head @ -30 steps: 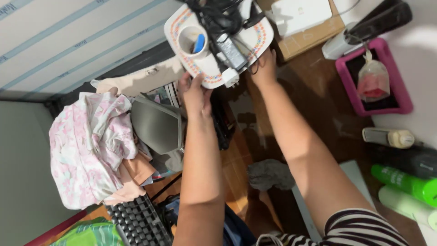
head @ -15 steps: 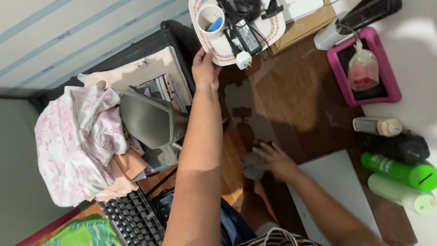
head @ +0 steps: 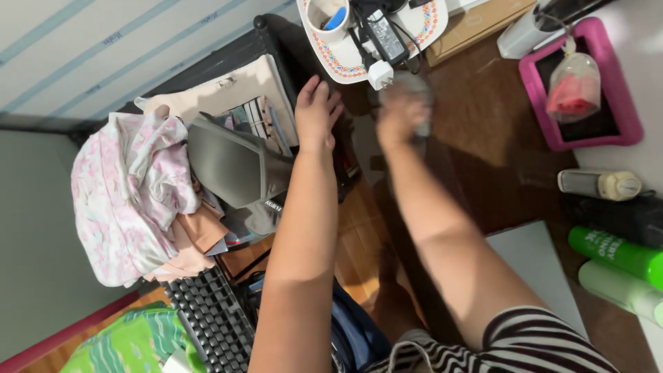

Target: The recorder is seen cleaning a room, including wiping surfaces and organizing objects.

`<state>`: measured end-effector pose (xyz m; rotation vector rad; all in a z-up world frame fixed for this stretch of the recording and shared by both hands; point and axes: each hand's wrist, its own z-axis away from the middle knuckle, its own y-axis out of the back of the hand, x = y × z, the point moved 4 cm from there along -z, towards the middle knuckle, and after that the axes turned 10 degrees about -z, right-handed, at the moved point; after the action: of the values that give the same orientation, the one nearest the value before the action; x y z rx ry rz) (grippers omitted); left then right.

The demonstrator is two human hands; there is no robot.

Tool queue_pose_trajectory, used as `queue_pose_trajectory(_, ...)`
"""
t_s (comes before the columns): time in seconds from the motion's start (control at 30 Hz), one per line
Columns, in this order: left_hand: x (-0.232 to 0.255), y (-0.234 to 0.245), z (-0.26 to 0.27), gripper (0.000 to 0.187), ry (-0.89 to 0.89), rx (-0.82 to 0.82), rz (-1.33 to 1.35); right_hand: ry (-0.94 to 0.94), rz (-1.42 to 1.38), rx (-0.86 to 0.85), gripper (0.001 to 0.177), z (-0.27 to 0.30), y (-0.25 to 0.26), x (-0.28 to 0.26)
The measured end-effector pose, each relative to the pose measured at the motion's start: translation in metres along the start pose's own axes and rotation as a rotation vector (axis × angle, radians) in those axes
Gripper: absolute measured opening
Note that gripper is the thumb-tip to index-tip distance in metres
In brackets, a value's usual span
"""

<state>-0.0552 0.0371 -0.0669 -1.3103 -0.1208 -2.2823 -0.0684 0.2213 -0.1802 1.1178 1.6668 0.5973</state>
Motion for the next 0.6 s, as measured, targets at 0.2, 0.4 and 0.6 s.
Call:
queue_pose_trajectory(0.2,-0.065,0.012,-0.002,0.040,-0.203,0.156,-0.096,-0.039,-0.307,-0.619,0.056,0.096,0.029,-0.042)
queue_pose_trajectory(0.4,-0.123,-0.028,0.049,0.026,-0.179,0.087,0.000,-0.091,-0.058,-0.711,0.064,0.167,0.094,0.100)
queue_pose_trajectory(0.6,-0.190,-0.054,0.079,0.029,-0.238,-0.035,-0.708,-0.009,0.184,-0.376,0.035,0.062,0.224,0.139)
